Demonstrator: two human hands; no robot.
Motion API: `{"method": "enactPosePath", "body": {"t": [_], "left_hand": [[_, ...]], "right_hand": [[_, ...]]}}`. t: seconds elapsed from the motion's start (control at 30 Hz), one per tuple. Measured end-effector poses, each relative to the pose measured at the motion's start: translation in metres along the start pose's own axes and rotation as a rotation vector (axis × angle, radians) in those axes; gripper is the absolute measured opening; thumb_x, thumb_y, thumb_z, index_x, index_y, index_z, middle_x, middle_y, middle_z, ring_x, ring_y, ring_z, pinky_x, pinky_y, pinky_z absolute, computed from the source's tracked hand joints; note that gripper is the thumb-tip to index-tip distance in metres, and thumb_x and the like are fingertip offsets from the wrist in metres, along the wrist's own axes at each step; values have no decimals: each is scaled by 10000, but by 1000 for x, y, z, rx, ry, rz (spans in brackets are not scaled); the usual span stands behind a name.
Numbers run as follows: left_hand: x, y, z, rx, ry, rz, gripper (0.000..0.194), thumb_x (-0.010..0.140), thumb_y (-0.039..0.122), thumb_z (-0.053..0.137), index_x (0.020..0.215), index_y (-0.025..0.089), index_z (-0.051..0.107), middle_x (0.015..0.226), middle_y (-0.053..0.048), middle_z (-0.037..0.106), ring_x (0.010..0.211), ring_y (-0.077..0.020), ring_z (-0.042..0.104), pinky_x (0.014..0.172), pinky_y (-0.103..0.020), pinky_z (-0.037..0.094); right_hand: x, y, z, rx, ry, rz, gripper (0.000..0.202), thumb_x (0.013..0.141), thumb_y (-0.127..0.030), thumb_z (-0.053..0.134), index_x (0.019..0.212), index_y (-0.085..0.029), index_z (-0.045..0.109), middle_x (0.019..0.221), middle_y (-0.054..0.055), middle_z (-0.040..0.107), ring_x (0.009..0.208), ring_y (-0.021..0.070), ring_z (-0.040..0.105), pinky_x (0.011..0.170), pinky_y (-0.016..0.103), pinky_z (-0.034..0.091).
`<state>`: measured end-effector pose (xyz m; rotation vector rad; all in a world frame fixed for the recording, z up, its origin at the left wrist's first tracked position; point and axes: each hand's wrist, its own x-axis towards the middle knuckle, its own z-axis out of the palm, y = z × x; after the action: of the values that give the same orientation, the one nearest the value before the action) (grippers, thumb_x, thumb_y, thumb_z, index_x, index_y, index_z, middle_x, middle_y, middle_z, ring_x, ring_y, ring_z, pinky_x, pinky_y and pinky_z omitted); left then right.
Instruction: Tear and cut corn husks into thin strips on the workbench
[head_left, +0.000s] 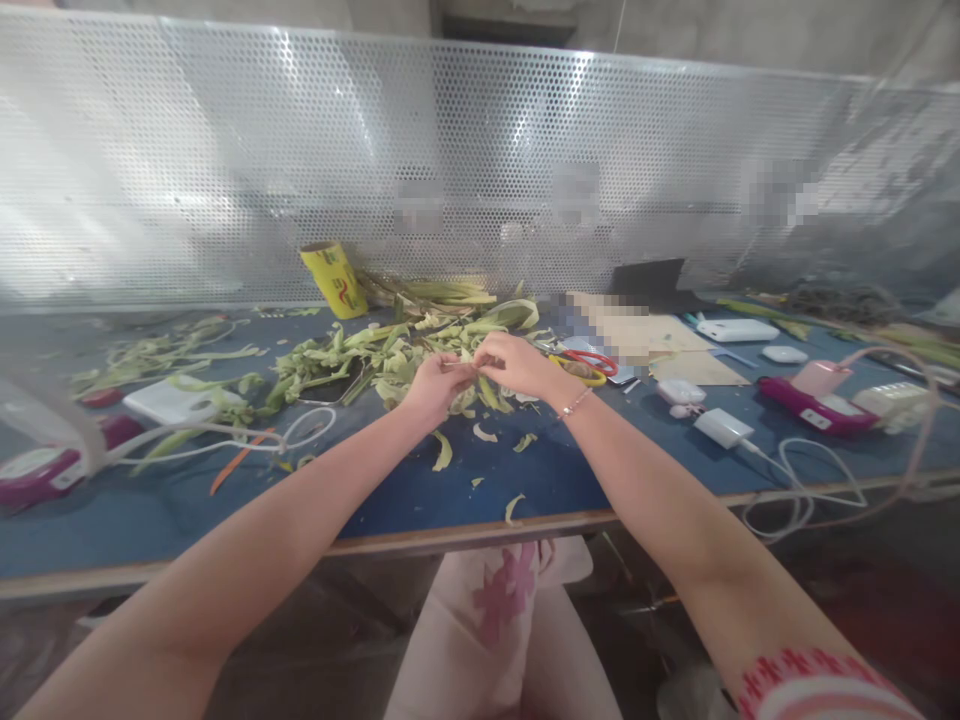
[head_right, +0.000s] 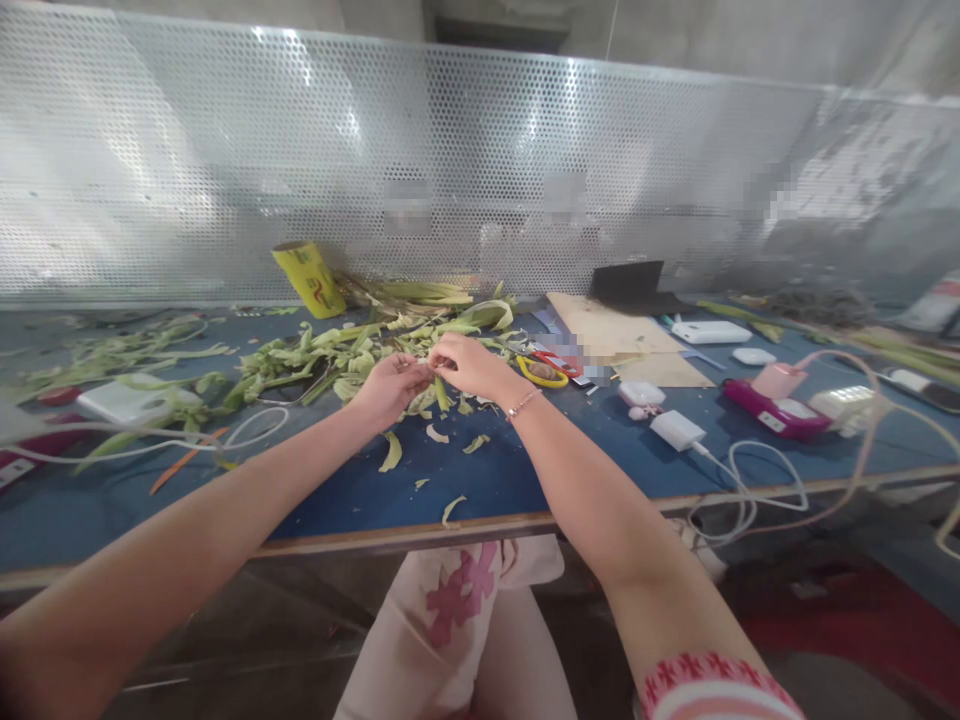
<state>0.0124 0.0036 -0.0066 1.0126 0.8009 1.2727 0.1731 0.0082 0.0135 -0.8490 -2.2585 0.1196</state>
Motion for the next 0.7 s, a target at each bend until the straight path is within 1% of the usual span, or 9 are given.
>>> {"method": "enactPosePath", "body": {"t": [0.17, 0.37, 0.5, 0.7], "left_hand": [[-1, 0, 1, -2, 8, -28, 378, 520, 53, 708, 733, 172, 418, 539, 32, 608, 541, -85, 576, 633, -242, 435], [1, -2, 1, -5, -7, 28, 349, 524, 62, 706, 716, 168, 435, 574, 27, 617, 588, -93, 590, 656, -251, 441], [5, -6, 0, 69, 28, 56, 329, 532, 35, 683, 701, 166, 433, 609, 14, 630, 641, -106, 607, 688, -258, 438], [8, -10, -4, 166, 69, 118, 311, 555, 59, 676, 720, 170, 436, 649, 5, 643, 655, -114, 612, 691, -266, 430]], "right_hand": [[0, 1, -2, -19, -32, -33, 98, 786, -103, 521, 786, -161, 600, 816, 25, 528, 761, 126, 516, 714, 267, 420], [1, -3, -5, -57, -61, -34, 124, 813, -122, 508, 766, -156, 618, 824, 32, 528, 788, 133, 519, 762, 279, 411], [0, -2, -4, -67, -99, 44, 129, 822, -143, 511, 799, -153, 638, 823, 34, 550, 759, 126, 523, 738, 267, 405], [3, -6, 0, -80, -96, 195, 97, 791, -135, 550, 794, -141, 647, 808, 40, 610, 745, 122, 546, 720, 246, 407]]}}
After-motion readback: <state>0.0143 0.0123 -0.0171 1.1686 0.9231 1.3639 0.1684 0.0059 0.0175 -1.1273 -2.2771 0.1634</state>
